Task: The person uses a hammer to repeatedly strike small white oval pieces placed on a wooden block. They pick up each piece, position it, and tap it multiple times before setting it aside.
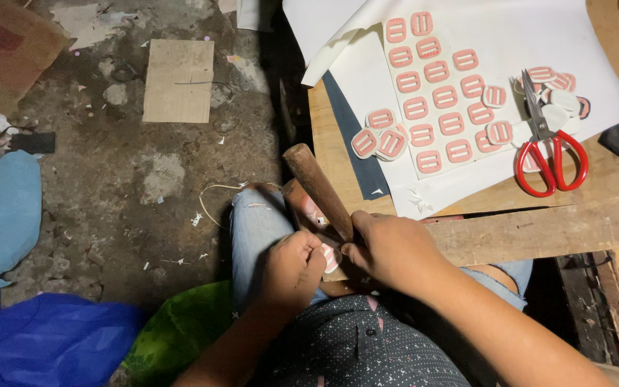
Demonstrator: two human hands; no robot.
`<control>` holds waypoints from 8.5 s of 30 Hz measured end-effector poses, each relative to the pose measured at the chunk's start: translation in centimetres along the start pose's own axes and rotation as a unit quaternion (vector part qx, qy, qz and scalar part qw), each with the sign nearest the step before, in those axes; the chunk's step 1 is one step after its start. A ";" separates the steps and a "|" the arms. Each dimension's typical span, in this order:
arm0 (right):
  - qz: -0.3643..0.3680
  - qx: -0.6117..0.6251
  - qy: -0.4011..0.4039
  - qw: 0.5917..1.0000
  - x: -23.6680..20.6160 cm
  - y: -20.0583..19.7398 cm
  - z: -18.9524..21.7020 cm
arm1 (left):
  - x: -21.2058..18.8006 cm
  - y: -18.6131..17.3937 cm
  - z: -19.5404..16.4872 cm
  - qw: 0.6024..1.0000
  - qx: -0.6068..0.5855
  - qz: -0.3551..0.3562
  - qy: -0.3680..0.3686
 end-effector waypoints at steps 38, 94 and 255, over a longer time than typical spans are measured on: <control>0.024 -0.018 -0.097 0.995 0.9 -0.3 -0.9 | -1.1 -0.6 -1.0 0.998 0.060 -0.015 -0.024; -0.053 0.776 0.077 0.624 -9.0 0.7 -8.3 | -1.2 -0.1 -1.4 0.987 -0.061 0.058 -0.134; -0.236 0.646 0.077 0.722 -6.8 3.0 -9.2 | 0.5 1.9 -4.1 0.896 -0.419 0.069 -0.130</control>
Point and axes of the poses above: each hand's wrist, its own x-axis towards the middle knuckle, its own y-axis out of the palm, z = x × y, the point moved 2 cm from there along x, towards the middle knuckle, and after that the axes turned 6 degrees about x, right-handed, at the moved point
